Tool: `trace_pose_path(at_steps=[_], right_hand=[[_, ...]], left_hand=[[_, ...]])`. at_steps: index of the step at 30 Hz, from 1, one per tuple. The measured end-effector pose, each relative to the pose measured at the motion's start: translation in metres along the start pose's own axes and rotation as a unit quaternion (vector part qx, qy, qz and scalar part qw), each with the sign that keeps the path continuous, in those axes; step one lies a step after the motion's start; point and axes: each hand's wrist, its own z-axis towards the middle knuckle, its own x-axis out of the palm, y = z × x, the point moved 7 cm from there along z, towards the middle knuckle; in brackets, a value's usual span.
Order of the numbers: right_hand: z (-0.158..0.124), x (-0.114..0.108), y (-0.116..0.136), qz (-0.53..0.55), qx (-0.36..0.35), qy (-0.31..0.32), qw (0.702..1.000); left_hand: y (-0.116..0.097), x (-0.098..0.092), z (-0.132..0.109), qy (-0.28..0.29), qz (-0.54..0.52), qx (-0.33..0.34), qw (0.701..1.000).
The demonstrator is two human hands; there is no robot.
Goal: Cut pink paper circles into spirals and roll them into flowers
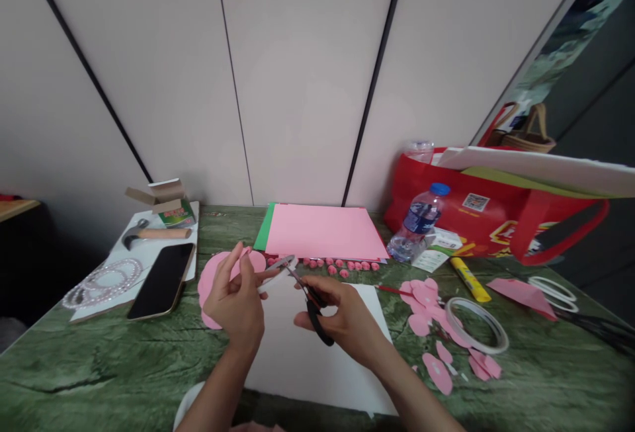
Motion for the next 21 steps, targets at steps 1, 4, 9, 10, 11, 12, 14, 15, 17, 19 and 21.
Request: trace_pose_path(at_steps=[1, 4, 9, 10, 11, 12, 14, 15, 17, 19, 21], right_hand=[[0.000, 0.000, 0.000, 0.008, 0.000, 0.002, 1.000], [0.001, 0.001, -0.002, 0.027, 0.004, 0.006, 1.000], [0.001, 0.004, -0.015, 0.044, 0.032, 0.016, 0.998], [0.001, 0.003, -0.016, 0.034, 0.030, 0.014, 0.999], [0.002, 0.000, -0.017, 0.017, 0.026, 0.009, 0.999], [0.003, -0.004, -0.018, -0.009, 0.019, 0.000, 1.000], [0.004, -0.019, -0.018, -0.081, 0.008, -0.032, 0.996], [0.005, -0.029, -0.018, -0.127, 0.008, -0.051, 0.990], [0.006, -0.051, -0.021, -0.239, 0.021, -0.082, 0.967], [0.007, -0.067, -0.032, -0.356, 0.057, -0.065, 0.931], [0.006, -0.072, -0.048, -0.439, 0.094, 0.001, 0.893]], left_hand=[[0.000, 0.000, 0.000, 0.000, -0.001, 0.002, 1.000], [0.000, 0.000, 0.000, -0.001, -0.001, 0.003, 1.000], [0.002, 0.001, -0.001, 0.010, -0.004, 0.007, 1.000], [0.002, 0.002, 0.000, 0.013, -0.002, 0.011, 1.000], [0.002, 0.002, 0.000, 0.015, 0.002, 0.018, 1.000], [0.001, 0.002, 0.000, 0.016, 0.008, 0.026, 1.000], [-0.001, 0.002, 0.003, 0.013, 0.024, 0.044, 0.999], [-0.002, 0.001, 0.004, 0.007, 0.032, 0.056, 0.998], [-0.004, 0.001, 0.006, 0.005, 0.048, 0.075, 0.996], [-0.001, 0.006, 0.005, 0.040, 0.057, 0.079, 0.994], [0.006, 0.020, 0.001, 0.131, 0.061, 0.066, 0.987]])
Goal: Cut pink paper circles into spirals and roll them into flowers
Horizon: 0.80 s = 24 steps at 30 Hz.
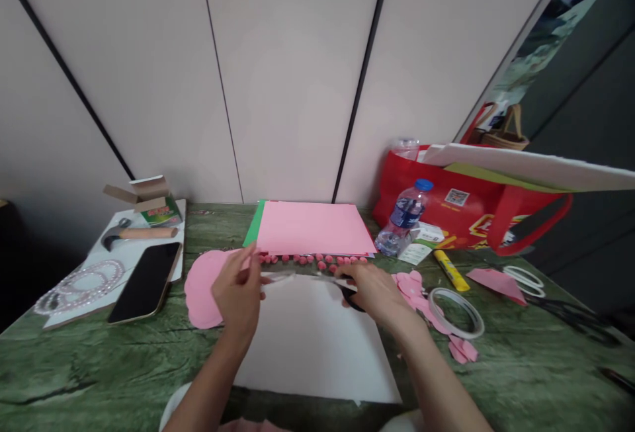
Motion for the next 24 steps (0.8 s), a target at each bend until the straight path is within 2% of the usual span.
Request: trace_pose_path(at_steps=[2, 4, 6, 8, 11, 13, 14, 16, 19, 21, 24], right_hand=[[0.000, 0.011, -0.008, -0.060, -0.007, 0.050, 0.997], [-0.001, 0.020, -0.009, -0.090, -0.014, 0.079, 0.993], [-0.002, 0.023, -0.006, -0.107, -0.010, 0.097, 0.989], [-0.001, 0.021, -0.003, -0.125, 0.005, 0.096, 0.988], [0.002, 0.014, -0.003, -0.149, 0.030, 0.056, 0.987], [0.007, 0.014, -0.005, -0.133, 0.036, 0.026, 0.990], [0.009, 0.016, -0.007, -0.115, 0.035, 0.017, 0.993], [0.013, 0.025, -0.012, -0.064, 0.022, 0.013, 0.998], [0.018, 0.040, -0.016, 0.004, -0.006, 0.031, 0.999], [0.020, 0.046, -0.019, 0.022, -0.005, 0.036, 0.999], [0.021, 0.048, -0.021, 0.026, 0.004, 0.044, 0.999]], left_hand=[[0.004, 0.020, -0.006, 0.120, 0.006, 0.007, 0.993], [0.004, 0.037, -0.015, 0.225, 0.029, 0.044, 0.973], [0.003, 0.046, -0.023, 0.290, 0.058, 0.091, 0.951], [0.000, 0.049, -0.027, 0.311, 0.076, 0.129, 0.938], [-0.006, 0.041, -0.024, 0.270, 0.082, 0.166, 0.945], [-0.007, 0.036, -0.021, 0.244, 0.081, 0.162, 0.953], [-0.005, 0.036, -0.020, 0.250, 0.081, 0.149, 0.953], [0.001, 0.044, -0.024, 0.313, 0.090, 0.127, 0.937], [0.008, 0.058, -0.034, 0.419, 0.118, 0.126, 0.891], [0.009, 0.061, -0.036, 0.436, 0.113, 0.114, 0.886], [0.010, 0.059, -0.032, 0.414, 0.071, 0.045, 0.906]])
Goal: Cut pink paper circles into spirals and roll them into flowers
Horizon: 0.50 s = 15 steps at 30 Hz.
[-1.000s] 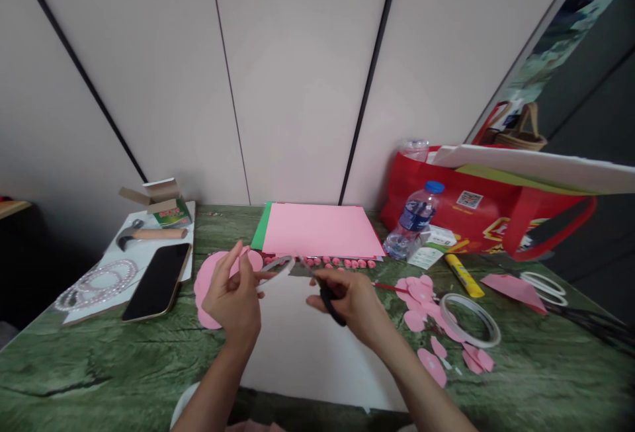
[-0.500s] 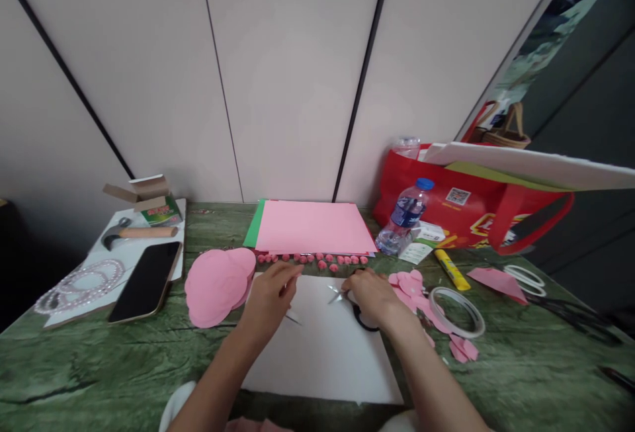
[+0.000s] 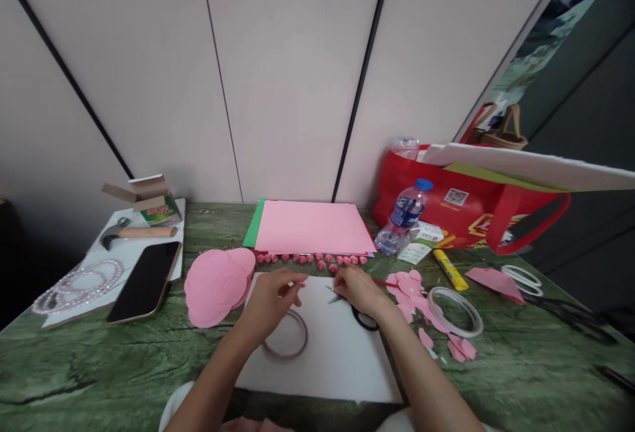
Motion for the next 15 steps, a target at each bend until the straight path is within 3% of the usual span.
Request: trace_pose_path(at_steps=[6, 11, 15], right_hand=[[0.0011, 0.0007, -0.0014, 0.003, 0.015, 0.005, 1.000], [0.0017, 0.0022, -0.0022, 0.007, 0.018, 0.002, 1.000], [0.0011, 0.0017, -0.0012, 0.005, 0.022, 0.001, 1.000]], left_hand=[[0.0009, -0.0099, -0.0011, -0.037, -0.151, -0.105, 0.982], [-0.0022, -0.0098, -0.0008, -0.027, -0.244, -0.085, 0.966], [-0.0038, -0.0077, -0.0007, -0.011, -0.253, -0.079, 0.964]])
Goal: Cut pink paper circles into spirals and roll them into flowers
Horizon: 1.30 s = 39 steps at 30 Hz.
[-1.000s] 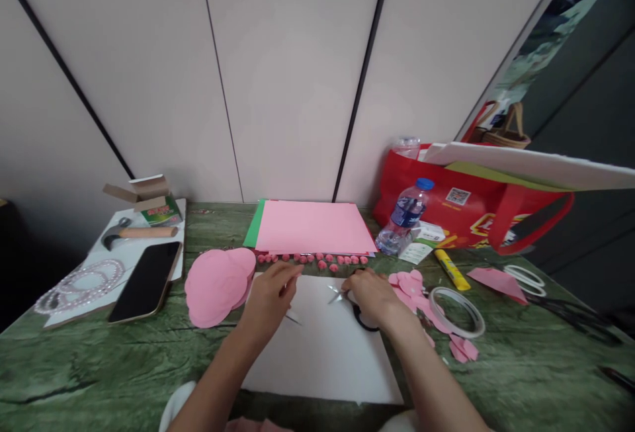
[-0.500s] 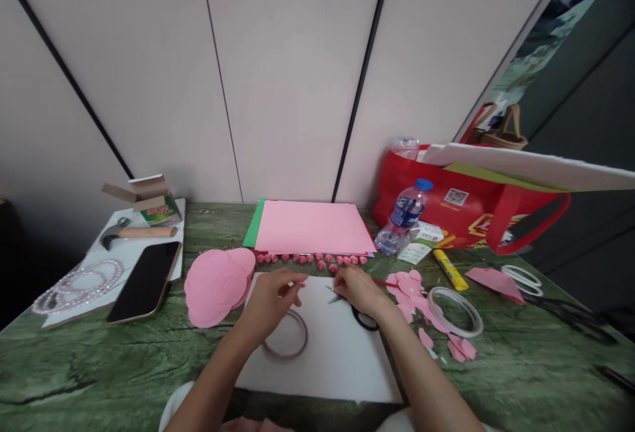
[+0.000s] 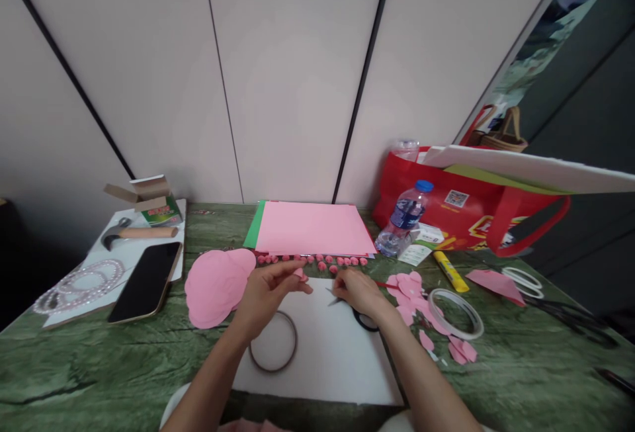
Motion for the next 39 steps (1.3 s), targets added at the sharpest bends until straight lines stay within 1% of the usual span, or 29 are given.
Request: trace_pose_path(at_steps=[5, 7, 8, 9, 10, 12, 13, 14, 15, 19, 23, 27, 39], right_hand=[[-0.001, -0.003, 0.001, 0.015, -0.006, 0.007, 1.000], [-0.003, -0.009, 0.005, 0.060, -0.018, 0.000, 0.998], [-0.004, -0.013, 0.010, 0.106, -0.036, -0.002, 0.994], [-0.007, -0.018, 0.017, 0.166, -0.060, -0.004, 0.984], [-0.011, -0.023, 0.027, 0.235, -0.090, 0.000, 0.968], [-0.021, -0.034, 0.047, 0.367, -0.145, 0.012, 0.919], [-0.025, -0.038, 0.056, 0.404, -0.158, 0.018, 0.901], [-0.029, -0.042, 0.063, 0.425, -0.164, 0.016, 0.890], [-0.032, -0.043, 0.069, 0.434, -0.164, 0.017, 0.886], [-0.033, -0.038, 0.077, 0.412, -0.139, 0.008, 0.901], [-0.029, -0.033, 0.075, 0.398, -0.129, -0.008, 0.908], [-0.028, -0.034, 0.073, 0.384, -0.118, -0.027, 0.915], [-0.028, -0.035, 0.071, 0.367, -0.112, -0.047, 0.922]], left_hand=[[0.000, -0.006, 0.002, -0.043, 0.032, 0.014, 0.998], [0.000, -0.009, 0.003, -0.061, 0.055, 0.020, 0.996], [0.000, -0.010, 0.003, -0.067, 0.069, 0.025, 0.995], [0.000, -0.010, 0.004, -0.069, 0.085, 0.030, 0.994], [0.000, -0.010, 0.004, -0.069, 0.101, 0.036, 0.992], [0.000, -0.008, 0.004, -0.066, 0.126, 0.043, 0.989], [0.000, -0.006, 0.004, -0.063, 0.133, 0.045, 0.988], [0.000, -0.006, 0.004, -0.061, 0.137, 0.044, 0.988], [0.001, -0.005, 0.004, -0.060, 0.137, 0.042, 0.988], [0.004, -0.005, 0.004, -0.065, 0.119, 0.026, 0.990], [0.006, -0.005, 0.004, -0.059, 0.109, 0.014, 0.992], [0.007, -0.003, 0.004, -0.045, 0.103, 0.007, 0.994], [0.008, -0.001, 0.003, -0.035, 0.086, -0.008, 0.996]])
